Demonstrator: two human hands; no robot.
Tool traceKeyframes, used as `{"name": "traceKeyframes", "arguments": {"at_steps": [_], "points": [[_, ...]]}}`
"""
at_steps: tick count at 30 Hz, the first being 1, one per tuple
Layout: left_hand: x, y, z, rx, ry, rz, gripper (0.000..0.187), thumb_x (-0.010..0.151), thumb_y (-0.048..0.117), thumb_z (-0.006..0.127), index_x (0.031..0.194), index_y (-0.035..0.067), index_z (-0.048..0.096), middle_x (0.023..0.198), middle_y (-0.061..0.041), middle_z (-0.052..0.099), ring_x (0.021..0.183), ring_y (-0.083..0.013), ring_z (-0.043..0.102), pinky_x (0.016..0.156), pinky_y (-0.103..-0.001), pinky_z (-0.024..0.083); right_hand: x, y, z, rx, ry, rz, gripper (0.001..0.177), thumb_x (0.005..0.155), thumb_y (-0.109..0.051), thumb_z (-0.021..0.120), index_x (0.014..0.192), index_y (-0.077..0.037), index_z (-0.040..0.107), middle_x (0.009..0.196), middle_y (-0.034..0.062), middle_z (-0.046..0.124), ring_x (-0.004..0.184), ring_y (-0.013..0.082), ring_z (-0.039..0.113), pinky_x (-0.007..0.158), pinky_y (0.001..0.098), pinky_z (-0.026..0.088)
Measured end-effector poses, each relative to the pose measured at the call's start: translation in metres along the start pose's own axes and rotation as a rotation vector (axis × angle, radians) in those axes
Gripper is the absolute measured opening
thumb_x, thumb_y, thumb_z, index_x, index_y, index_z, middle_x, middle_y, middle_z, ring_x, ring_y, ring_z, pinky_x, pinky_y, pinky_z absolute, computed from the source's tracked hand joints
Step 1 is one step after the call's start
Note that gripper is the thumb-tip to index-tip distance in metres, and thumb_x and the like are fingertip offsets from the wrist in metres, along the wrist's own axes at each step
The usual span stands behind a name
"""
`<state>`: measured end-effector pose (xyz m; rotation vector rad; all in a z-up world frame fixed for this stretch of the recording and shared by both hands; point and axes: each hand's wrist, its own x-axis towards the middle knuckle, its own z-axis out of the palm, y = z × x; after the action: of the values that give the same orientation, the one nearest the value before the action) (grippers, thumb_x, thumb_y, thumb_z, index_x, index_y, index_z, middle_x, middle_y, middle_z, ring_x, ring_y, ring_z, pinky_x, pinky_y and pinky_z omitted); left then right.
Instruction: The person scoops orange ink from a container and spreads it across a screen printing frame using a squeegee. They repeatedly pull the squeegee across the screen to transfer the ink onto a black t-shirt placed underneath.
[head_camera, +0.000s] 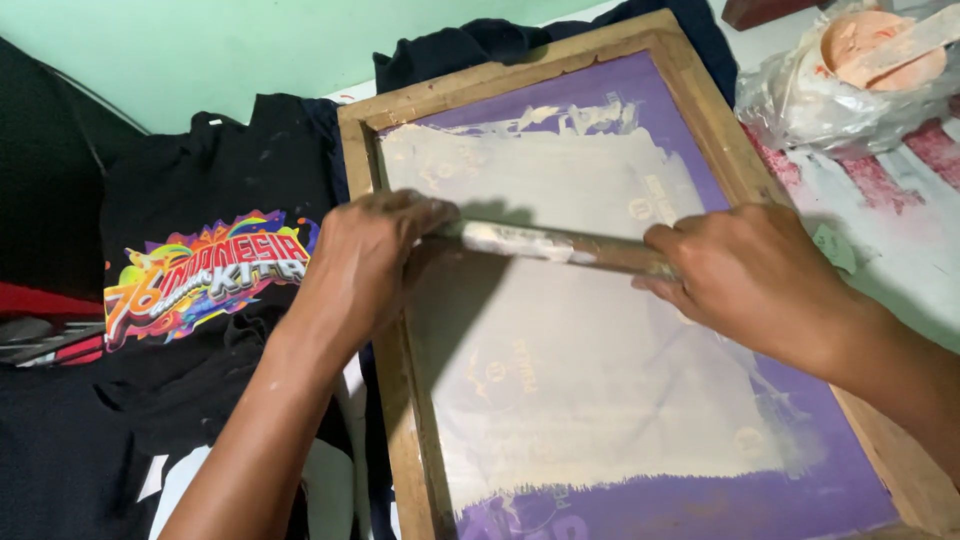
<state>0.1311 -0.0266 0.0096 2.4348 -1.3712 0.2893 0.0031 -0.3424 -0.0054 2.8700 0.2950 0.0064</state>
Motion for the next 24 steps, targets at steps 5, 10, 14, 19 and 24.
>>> {"name": "traceKeyframes", "arguments": {"at_steps": [5,10,14,19,24], "points": [[-0.036,0.03,0.003,0.049,-0.012,-0.007,0.025,0.089,0.013,0.071,0.113,0.009,0.071,0.096,-0.016,0.072,0.082,-0.0407,0.067,0.066,-0.05,0.051,-0.041,-0.012,-0.001,0.107,-0.095,0.009,0.02,0.096,-0.04,0.063,0.101,-0.02,0.068,0.068,-0.0009,0.072,0.05,0.019,0.07,0.043,0.0397,0.056],[-0.084,0.067,0.008,0.013,-0.054,-0.083,0.034,0.085,0.007,0.066,0.119,0.011,0.07,0.094,-0.014,0.067,0.084,-0.0377,0.064,0.069,-0.046,0.051,-0.091,-0.026,0.008,0.1,-0.073,-0.041,0.02,0.091,-0.038,0.064,0.104,-0.023,0.068,0.083,-0.002,0.076,0.062,0.0197,0.076,0.054,0.0409,0.064],[-0.111,0.11,-0.002,-0.074,-0.047,-0.078,0.023,0.087,0.014,0.065,0.11,0.011,0.069,0.093,-0.012,0.068,0.085,-0.0347,0.064,0.071,-0.043,0.051,-0.145,-0.036,0.031,0.087,-0.073,-0.083,0.043,0.074,-0.03,0.075,0.114,-0.023,0.062,0.098,-0.0034,0.076,0.078,0.0189,0.077,0.067,0.0396,0.065],[-0.142,0.137,0.01,0.115,0.118,0.067,0.021,0.098,0.012,0.06,0.116,0.015,0.071,0.094,-0.007,0.069,0.075,-0.0261,0.061,0.07,-0.039,0.055,-0.193,-0.036,0.053,-0.006,0.23,-0.279,0.038,0.087,-0.054,0.047,0.097,-0.022,0.065,0.102,0.004,0.07,0.072,0.0221,0.069,0.058,0.0326,0.051],[-0.136,0.122,0.009,0.077,0.104,0.154,0.015,0.099,0.013,0.062,0.11,0.011,0.071,0.098,-0.009,0.068,0.089,-0.0311,0.065,0.079,-0.043,0.055,-0.204,-0.014,0.077,0.173,0.088,-0.201,0.045,0.082,-0.064,0.063,0.114,-0.032,0.068,0.101,-0.0063,0.077,0.081,0.018,0.076,0.071,0.0373,0.061]]}}
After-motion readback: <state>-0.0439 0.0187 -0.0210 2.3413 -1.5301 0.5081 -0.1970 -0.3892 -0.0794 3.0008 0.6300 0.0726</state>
